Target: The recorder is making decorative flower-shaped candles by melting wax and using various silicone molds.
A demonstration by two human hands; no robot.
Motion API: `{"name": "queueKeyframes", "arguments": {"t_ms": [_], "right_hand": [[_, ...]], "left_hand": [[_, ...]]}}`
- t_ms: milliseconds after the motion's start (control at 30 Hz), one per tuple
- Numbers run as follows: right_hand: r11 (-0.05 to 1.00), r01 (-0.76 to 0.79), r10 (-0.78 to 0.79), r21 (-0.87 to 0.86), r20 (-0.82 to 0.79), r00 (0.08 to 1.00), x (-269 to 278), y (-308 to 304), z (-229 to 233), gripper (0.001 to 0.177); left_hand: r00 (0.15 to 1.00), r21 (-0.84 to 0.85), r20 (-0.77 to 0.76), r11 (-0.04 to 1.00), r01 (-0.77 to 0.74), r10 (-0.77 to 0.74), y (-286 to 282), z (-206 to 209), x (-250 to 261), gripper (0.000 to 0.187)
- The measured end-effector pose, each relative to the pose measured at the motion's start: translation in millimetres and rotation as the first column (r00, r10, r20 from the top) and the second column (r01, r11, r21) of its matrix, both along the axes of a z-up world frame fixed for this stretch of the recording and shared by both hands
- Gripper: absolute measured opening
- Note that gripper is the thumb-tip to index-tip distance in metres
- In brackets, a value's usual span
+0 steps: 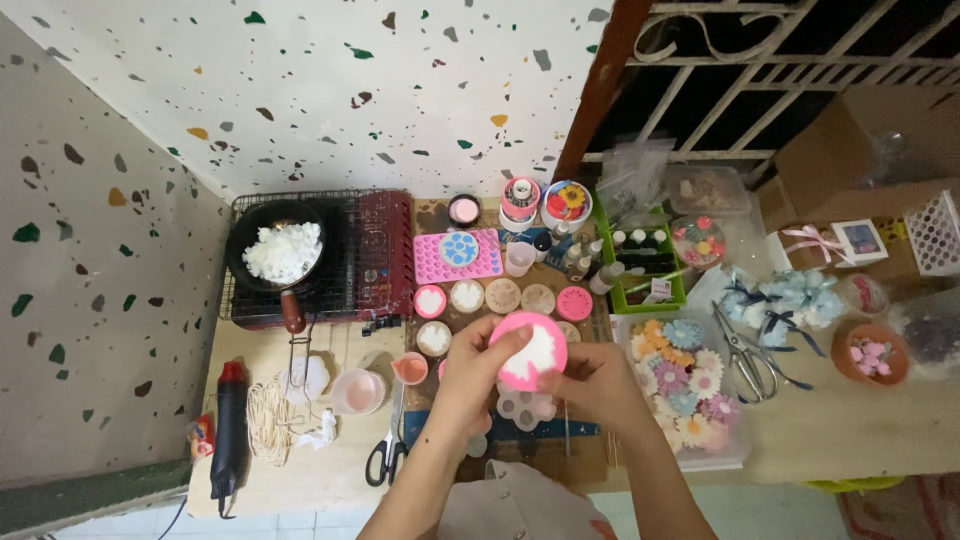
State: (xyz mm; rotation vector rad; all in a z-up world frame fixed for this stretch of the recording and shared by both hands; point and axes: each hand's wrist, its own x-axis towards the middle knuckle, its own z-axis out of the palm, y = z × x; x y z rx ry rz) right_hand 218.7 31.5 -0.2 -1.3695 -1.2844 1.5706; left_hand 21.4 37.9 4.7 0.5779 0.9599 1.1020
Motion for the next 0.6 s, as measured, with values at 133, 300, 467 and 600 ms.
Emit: {"name": "queueKeyframes", "arguments": {"t_ms": [133,300,467,600], "right_hand": [[0.994,-0.035,0.034,-0.099,-0.015,0.999,-0.8,-4.9,1.3,0.022],[0.994,-0.106,0.106,0.006,-0.118,0.987,3.3,-13.4,1.3,0.026],[0.996,-0.071,0.073,0.044,-0.045,0.996,6.7,-16.2,-18.6,0.030],[0.998,-0.032,0.034,0.047,-0.042,0.999,5.5,-20.9,-17.8,0.031]], "left_hand": [[0.946,0.118,-0.315,0.986,0.114,-0.071,5.2,16.1,-8.8,0.036],[0.975,0.020,-0.127,0.982,0.188,-0.184,1.3,20.5,-12.1,0.038],[0.985,0.002,0.005,0.985,0.170,-0.170,-3.7,3.8,0.3,0.037],[0.999,0.034,-0.049,0.999,-0.010,0.011,-10.8,1.9,9.4,0.034]]}}
